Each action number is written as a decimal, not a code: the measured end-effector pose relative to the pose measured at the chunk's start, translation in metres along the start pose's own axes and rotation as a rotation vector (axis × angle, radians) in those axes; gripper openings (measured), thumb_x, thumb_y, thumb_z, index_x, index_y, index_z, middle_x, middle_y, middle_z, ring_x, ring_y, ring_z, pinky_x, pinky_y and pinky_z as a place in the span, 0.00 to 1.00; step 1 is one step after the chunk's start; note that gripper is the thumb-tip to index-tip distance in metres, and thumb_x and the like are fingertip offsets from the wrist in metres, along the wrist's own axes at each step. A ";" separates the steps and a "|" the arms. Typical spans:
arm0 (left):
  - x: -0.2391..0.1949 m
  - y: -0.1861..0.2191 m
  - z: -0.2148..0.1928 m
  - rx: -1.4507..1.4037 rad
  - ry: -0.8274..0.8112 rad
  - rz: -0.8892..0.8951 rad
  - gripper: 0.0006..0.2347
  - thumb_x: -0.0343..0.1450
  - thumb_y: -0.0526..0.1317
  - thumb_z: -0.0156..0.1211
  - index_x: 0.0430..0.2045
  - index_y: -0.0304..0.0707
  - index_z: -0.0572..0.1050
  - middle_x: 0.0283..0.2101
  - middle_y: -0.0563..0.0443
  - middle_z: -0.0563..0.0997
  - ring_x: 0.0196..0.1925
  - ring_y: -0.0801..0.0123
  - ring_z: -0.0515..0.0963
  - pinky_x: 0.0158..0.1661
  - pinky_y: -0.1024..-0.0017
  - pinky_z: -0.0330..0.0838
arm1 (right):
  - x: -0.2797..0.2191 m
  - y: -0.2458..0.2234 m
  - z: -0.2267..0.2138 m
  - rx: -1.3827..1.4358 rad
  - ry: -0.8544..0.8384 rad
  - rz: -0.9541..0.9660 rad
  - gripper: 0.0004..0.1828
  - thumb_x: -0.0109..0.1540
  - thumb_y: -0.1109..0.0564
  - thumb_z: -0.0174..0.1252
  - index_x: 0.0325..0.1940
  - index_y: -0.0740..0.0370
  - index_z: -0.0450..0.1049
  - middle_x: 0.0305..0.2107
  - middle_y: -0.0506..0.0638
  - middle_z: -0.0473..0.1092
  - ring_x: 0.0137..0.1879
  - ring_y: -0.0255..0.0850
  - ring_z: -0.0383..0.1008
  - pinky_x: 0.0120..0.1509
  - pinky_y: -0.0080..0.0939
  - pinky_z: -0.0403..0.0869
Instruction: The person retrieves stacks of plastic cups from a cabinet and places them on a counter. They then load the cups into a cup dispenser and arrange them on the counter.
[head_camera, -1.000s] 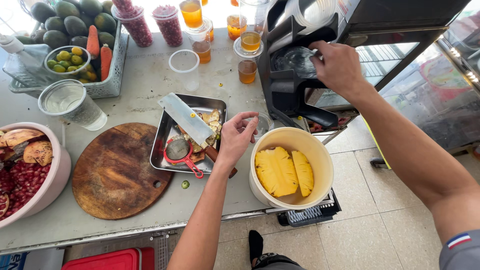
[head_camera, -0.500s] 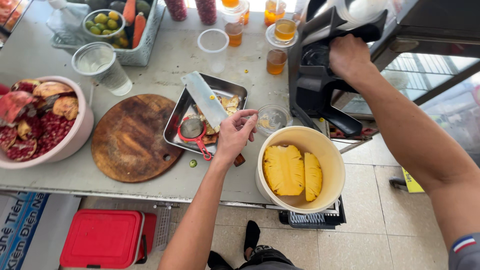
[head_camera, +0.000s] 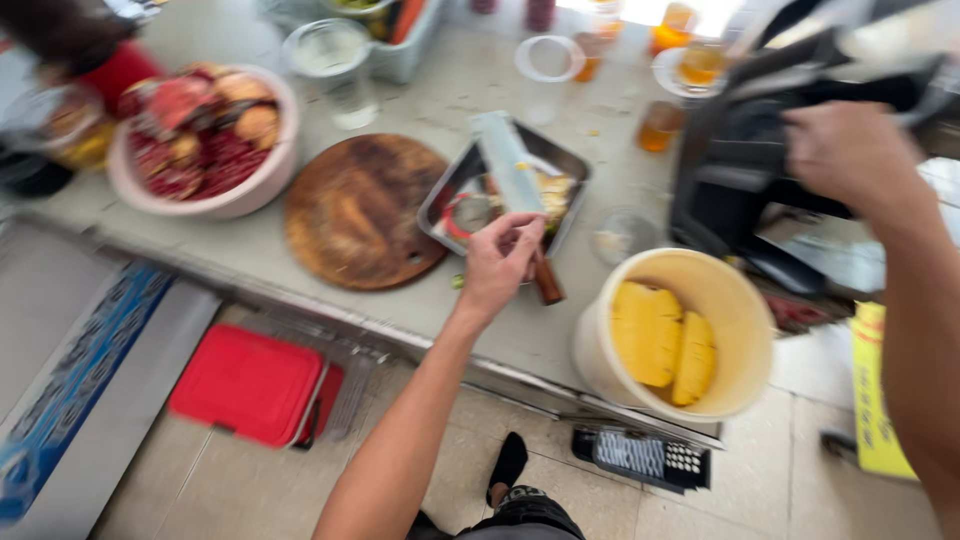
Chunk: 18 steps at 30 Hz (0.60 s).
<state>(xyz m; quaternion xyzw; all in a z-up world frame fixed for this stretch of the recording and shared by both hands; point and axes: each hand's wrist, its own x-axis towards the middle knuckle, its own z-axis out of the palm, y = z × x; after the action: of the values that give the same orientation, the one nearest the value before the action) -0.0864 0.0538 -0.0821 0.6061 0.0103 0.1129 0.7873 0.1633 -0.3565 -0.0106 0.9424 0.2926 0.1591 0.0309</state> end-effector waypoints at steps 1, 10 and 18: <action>-0.008 0.004 -0.009 -0.025 0.025 0.031 0.10 0.77 0.40 0.58 0.44 0.32 0.80 0.21 0.60 0.76 0.20 0.85 0.69 0.22 0.80 0.61 | 0.000 -0.016 -0.007 0.103 0.140 -0.034 0.14 0.71 0.57 0.52 0.56 0.66 0.78 0.41 0.66 0.76 0.46 0.60 0.77 0.55 0.56 0.76; -0.147 0.029 -0.156 0.257 0.290 0.109 0.08 0.73 0.38 0.64 0.41 0.33 0.82 0.17 0.67 0.64 0.21 0.86 0.59 0.23 0.80 0.52 | -0.027 -0.327 -0.119 0.477 -0.310 -0.015 0.20 0.66 0.52 0.60 0.63 0.53 0.75 0.43 0.54 0.80 0.44 0.40 0.82 0.45 0.42 0.79; -0.301 -0.029 -0.352 0.164 0.430 0.067 0.16 0.68 0.27 0.64 0.51 0.32 0.78 0.29 0.62 0.71 0.30 0.85 0.70 0.33 0.83 0.68 | -0.065 -0.642 0.000 0.824 -0.824 -0.483 0.25 0.66 0.50 0.54 0.68 0.55 0.68 0.56 0.52 0.75 0.60 0.42 0.77 0.66 0.43 0.72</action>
<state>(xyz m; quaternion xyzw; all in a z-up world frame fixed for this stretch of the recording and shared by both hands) -0.4291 0.3250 -0.2396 0.6301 0.1671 0.2641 0.7108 -0.2351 0.1374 -0.1256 0.7682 0.4985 -0.3542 -0.1896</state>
